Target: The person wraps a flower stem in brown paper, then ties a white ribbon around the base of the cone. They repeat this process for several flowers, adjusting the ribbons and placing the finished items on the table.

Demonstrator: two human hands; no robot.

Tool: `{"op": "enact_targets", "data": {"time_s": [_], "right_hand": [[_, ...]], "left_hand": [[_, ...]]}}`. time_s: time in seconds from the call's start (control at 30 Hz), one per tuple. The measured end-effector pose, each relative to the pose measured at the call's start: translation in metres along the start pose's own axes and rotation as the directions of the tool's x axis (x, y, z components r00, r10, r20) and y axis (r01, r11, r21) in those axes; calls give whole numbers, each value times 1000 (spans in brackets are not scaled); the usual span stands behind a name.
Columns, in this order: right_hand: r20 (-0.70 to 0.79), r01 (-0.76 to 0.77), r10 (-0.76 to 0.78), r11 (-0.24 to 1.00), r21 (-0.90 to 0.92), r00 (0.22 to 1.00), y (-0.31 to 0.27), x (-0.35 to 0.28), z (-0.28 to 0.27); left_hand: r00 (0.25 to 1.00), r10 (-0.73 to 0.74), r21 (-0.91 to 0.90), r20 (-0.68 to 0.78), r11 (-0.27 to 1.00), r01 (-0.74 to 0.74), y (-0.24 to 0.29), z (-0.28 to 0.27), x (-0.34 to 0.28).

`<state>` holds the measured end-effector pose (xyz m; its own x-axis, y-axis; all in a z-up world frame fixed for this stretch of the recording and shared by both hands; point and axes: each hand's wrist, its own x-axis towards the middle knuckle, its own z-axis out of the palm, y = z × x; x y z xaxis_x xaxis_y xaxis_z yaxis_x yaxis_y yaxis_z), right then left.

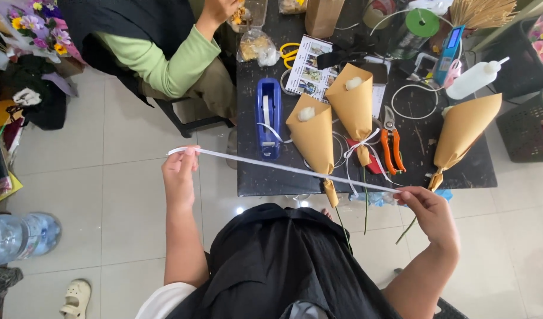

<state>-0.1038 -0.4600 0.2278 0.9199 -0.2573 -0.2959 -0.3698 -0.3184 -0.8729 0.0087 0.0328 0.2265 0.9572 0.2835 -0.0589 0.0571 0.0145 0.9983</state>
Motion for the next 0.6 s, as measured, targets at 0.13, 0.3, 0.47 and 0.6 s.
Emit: {"op": "enact_targets", "data": {"time_s": [0.13, 0.3, 0.47, 0.6], "right_hand": [[-25, -22, 23, 999, 23, 999, 14, 3, -9], [-110, -64, 55, 995, -76, 992, 19, -3, -20], [-241, -83, 67, 995, -54, 968, 17, -25, -26], [-391, -13, 18, 1000, 16, 920, 32, -31, -32]], "left_hand": [[999, -13, 8, -47, 1000, 13, -7, -3, 1], [999, 25, -15, -33, 1000, -26, -6, 1, -1], [1000, -25, 7, -5, 1000, 25, -1, 14, -1], [999, -29, 43, 39, 999, 28, -1, 31, 6]]}}
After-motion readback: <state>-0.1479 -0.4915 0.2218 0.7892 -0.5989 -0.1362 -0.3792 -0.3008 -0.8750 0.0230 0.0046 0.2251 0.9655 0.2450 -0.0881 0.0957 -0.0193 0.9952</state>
